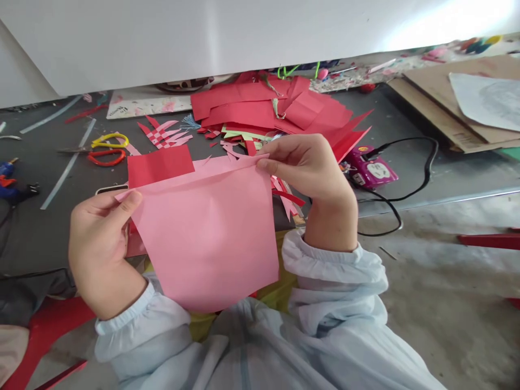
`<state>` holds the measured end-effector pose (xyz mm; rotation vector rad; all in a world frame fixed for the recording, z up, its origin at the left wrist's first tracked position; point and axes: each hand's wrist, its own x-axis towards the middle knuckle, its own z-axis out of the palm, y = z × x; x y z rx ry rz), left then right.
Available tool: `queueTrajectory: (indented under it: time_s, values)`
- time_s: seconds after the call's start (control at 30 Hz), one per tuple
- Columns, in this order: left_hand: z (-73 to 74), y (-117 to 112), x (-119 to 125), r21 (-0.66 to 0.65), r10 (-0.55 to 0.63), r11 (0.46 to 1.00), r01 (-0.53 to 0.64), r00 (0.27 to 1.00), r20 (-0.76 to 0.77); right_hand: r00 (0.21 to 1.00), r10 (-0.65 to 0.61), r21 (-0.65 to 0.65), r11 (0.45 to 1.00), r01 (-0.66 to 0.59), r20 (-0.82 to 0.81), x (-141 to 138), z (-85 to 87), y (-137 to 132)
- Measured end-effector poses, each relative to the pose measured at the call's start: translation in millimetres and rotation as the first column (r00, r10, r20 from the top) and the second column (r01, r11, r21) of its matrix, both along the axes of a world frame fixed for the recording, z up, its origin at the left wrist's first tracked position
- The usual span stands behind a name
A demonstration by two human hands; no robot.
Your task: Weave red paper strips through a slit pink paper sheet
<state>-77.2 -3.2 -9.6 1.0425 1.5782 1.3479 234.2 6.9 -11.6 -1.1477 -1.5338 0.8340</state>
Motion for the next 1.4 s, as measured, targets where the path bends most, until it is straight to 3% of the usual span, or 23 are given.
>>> queueTrajectory:
  time_s: [0.17, 0.33, 0.57, 0.63, 0.7, 0.77, 0.8, 0.9, 1.1, 1.17, 1.2, 1.3, 1.4]
  values:
    - [-1.4, -0.2, 1.1, 0.035, -0.016, 0.999, 0.018, 0.998, -0.06, 1.0, -0.005, -0.081, 0.997, 0.003, -0.027, 2.7, -0.9, -0.9]
    - [-1.7, -0.4, 4.1, 0.05, -0.203, 0.978, 0.203, 0.979, -0.008, 0.998, -0.064, -0.142, 0.988, 0.066, 0.022, 5.8, -1.8, -2.6]
    - [0.2, -4.1, 14.3, 0.05, -0.215, 0.975, 0.216, 0.976, -0.016, 0.982, -0.092, -0.178, 0.976, 0.122, 0.166, 7.5, -7.6, -1.4]
    - [-0.4, -4.7, 17.8, 0.052, -0.221, 0.974, 0.223, 0.975, -0.033, 0.938, -0.154, -0.123, 0.972, 0.201, 0.311, 5.0, -7.6, -2.7]
    - [-1.2, -5.2, 21.4, 0.004, -0.244, 0.97, 0.244, 0.969, -0.039, 0.847, -0.238, 0.043, 0.968, 0.247, 0.476, -0.8, -7.0, -5.4]
    - [-2.5, -5.3, 24.6, -0.053, -0.271, 0.962, 0.268, 0.961, -0.054, 0.763, -0.292, 0.234, 0.954, 0.189, 0.577, -11.2, -7.1, -9.4]
    - [-3.5, -5.2, 25.9, -0.069, -0.28, 0.959, 0.276, 0.958, -0.067, 0.765, -0.264, 0.284, 0.952, 0.112, 0.587, -18.3, -8.0, -11.5]
    - [-8.8, -3.6, 27.8, -0.078, -0.296, 0.955, 0.288, 0.946, -0.135, 0.769, -0.166, 0.303, 0.952, -0.038, 0.617, -45.0, -15.3, -16.6]
    - [-23.3, 1.6, 28.5, -0.202, -0.375, 0.923, 0.326, 0.878, -0.297, 0.705, -0.064, 0.269, 0.945, -0.184, 0.707, -87.7, -43.6, -8.1]
    - [-26.7, 0.8, 29.8, -0.188, -0.345, 0.938, 0.29, 0.801, -0.489, 0.665, -0.023, 0.211, 0.956, -0.204, 0.746, -92.5, -53.2, -2.0]
    - [-28.2, -0.7, 30.8, -0.155, -0.303, 0.952, 0.265, 0.728, -0.616, 0.64, -0.004, 0.182, 0.96, -0.212, 0.768, -93.7, -57.6, 0.6]
    - [-33.9, -9.7, 34.2, -0.034, -0.155, 0.957, 0.289, 0.407, -0.9, 0.592, 0.009, 0.145, 0.966, -0.212, 0.806, -94.6, -68.3, 5.0]
    - [-42.6, -23.1, 35.5, -0.089, -0.177, 0.881, 0.465, 0.147, -0.973, 0.594, 0.015, 0.142, 0.966, -0.217, 0.804, -93.2, -72.7, 5.1]
